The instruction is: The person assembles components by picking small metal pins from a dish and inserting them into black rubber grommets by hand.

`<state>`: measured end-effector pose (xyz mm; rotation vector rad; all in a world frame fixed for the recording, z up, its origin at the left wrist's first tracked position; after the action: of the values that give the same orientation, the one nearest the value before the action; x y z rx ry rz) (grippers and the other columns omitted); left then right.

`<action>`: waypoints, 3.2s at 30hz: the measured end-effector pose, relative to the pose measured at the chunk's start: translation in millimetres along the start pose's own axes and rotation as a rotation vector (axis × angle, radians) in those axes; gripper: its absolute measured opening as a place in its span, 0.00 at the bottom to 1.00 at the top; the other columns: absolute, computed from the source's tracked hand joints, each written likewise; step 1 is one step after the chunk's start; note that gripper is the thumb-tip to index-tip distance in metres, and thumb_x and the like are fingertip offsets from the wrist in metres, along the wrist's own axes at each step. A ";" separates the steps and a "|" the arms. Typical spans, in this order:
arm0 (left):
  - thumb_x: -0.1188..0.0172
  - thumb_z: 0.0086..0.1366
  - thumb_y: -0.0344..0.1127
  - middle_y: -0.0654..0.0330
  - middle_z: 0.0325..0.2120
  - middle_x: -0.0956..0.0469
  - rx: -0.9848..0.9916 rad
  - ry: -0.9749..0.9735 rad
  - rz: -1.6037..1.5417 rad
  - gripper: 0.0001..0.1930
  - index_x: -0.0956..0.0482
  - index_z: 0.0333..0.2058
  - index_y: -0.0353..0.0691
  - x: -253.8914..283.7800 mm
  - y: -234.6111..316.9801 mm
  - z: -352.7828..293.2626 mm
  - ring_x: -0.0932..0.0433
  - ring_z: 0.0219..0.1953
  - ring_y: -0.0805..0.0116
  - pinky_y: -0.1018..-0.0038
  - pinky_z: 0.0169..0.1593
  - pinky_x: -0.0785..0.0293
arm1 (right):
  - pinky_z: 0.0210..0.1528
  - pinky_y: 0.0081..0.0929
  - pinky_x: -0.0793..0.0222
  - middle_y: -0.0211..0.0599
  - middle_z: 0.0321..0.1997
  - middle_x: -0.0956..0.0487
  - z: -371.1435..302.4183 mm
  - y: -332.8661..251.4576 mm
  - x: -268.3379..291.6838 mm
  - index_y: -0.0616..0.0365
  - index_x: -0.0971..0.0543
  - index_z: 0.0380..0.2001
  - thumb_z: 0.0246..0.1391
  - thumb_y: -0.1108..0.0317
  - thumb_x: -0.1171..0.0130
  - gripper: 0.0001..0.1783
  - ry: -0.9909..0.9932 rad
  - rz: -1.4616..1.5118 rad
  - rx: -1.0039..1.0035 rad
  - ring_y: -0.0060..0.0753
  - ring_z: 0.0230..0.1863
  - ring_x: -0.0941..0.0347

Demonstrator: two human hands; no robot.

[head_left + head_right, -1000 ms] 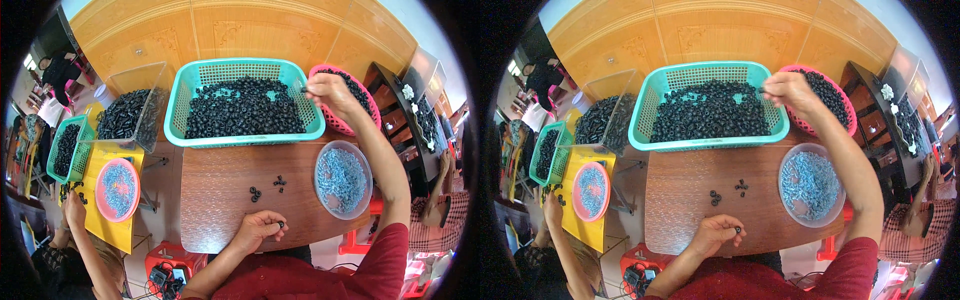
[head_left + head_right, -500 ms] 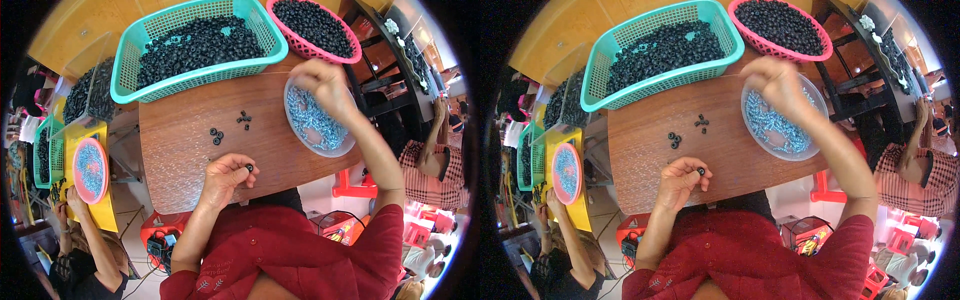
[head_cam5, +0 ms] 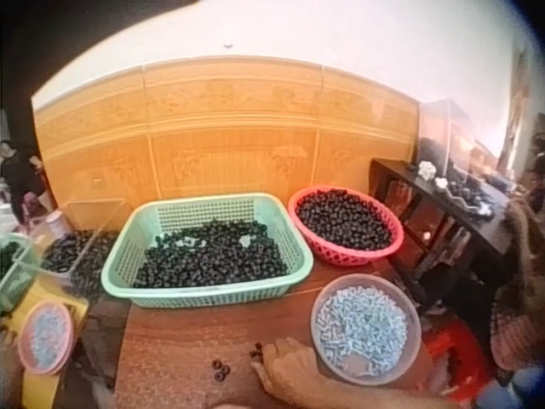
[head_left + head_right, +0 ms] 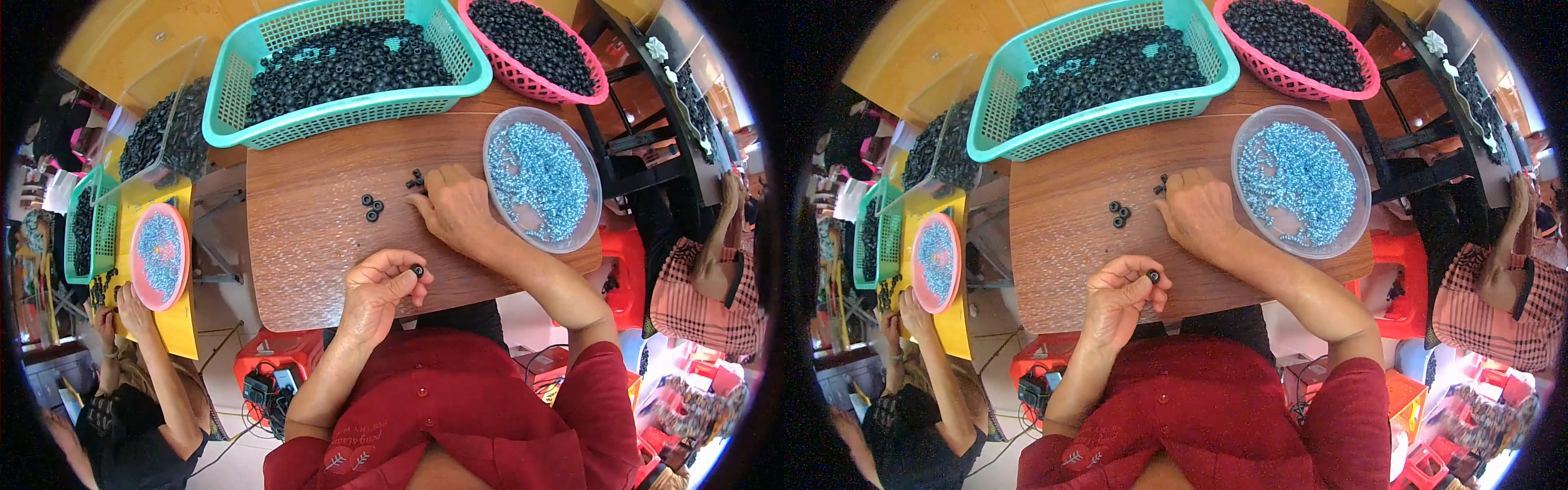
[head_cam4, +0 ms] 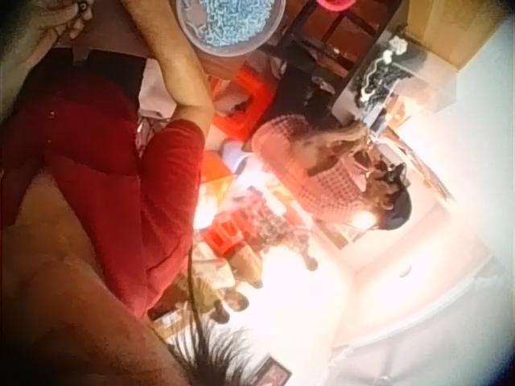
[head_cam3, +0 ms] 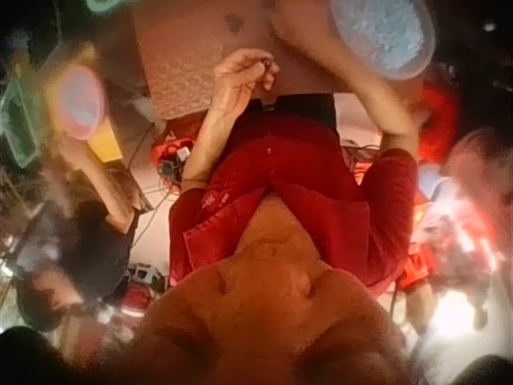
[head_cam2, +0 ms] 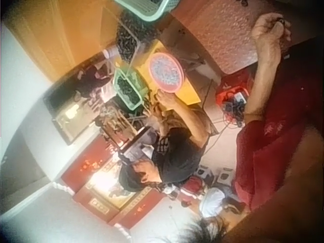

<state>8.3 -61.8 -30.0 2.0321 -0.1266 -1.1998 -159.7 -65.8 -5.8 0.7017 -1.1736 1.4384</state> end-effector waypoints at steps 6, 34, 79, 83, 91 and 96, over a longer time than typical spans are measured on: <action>0.42 0.61 0.24 0.51 0.31 0.20 -0.051 0.052 0.024 0.08 0.24 0.40 0.30 5.3 3.3 -3.4 0.23 0.28 0.70 0.75 0.31 0.26 | 0.33 0.40 0.31 0.49 0.28 0.23 -8.1 -0.8 3.1 0.62 0.26 0.24 0.45 0.69 0.38 0.08 0.058 0.028 0.074 0.49 0.34 0.26; 0.39 0.60 0.25 0.58 0.28 0.21 -0.184 0.105 0.117 0.11 0.24 0.41 0.29 -22.7 1.9 -14.6 0.23 0.26 0.74 0.80 0.28 0.25 | 0.33 0.17 0.34 0.31 0.33 0.24 -77.0 -30.2 59.1 0.61 0.20 0.33 0.46 0.80 0.38 0.08 0.011 1.126 -0.218 0.20 0.34 0.28; 0.39 0.59 0.25 0.53 0.28 0.20 -0.072 0.109 0.169 0.10 0.22 0.40 0.29 -28.4 -7.8 -14.5 0.24 0.24 0.73 0.80 0.25 0.27 | 0.33 0.30 0.33 0.37 0.28 0.26 -75.6 -23.2 68.8 0.62 0.23 0.26 0.40 0.80 0.37 0.07 0.076 0.928 0.025 0.39 0.31 0.28; 0.39 0.59 0.25 0.53 0.28 0.20 -0.082 0.131 0.213 0.10 0.22 0.40 0.30 -31.4 -7.2 -13.5 0.24 0.24 0.73 0.80 0.25 0.27 | 0.33 0.32 0.33 0.38 0.27 0.26 -74.8 -23.5 70.4 0.62 0.24 0.25 0.40 0.81 0.38 0.07 0.076 0.856 0.031 0.40 0.31 0.29; 0.39 0.60 0.26 0.53 0.27 0.20 -0.022 0.127 0.288 0.11 0.23 0.40 0.29 -32.5 -3.5 -13.6 0.24 0.22 0.73 0.80 0.22 0.27 | 0.32 0.30 0.33 0.35 0.28 0.24 -68.9 -23.1 74.4 0.60 0.24 0.27 0.37 0.81 0.36 0.10 0.056 0.756 0.125 0.37 0.31 0.28; 0.38 0.60 0.27 0.52 0.26 0.20 -0.040 0.127 0.290 0.09 0.22 0.38 0.29 -36.4 0.4 -12.7 0.25 0.20 0.73 0.80 0.20 0.28 | 0.33 0.32 0.34 0.36 0.27 0.25 -67.8 -22.4 76.4 0.59 0.24 0.26 0.37 0.80 0.37 0.10 0.049 0.789 0.093 0.40 0.31 0.29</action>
<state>-1.7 -39.2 -0.5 1.9688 -0.3205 -0.8846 -143.2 23.2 46.6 0.2505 -1.4277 2.1540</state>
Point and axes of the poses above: each hand's wrist, its own z-axis towards the middle knuckle, its own x-axis out of the back of the hand, y = z × x, the point moved 4 cm from there along z, towards the middle knuckle
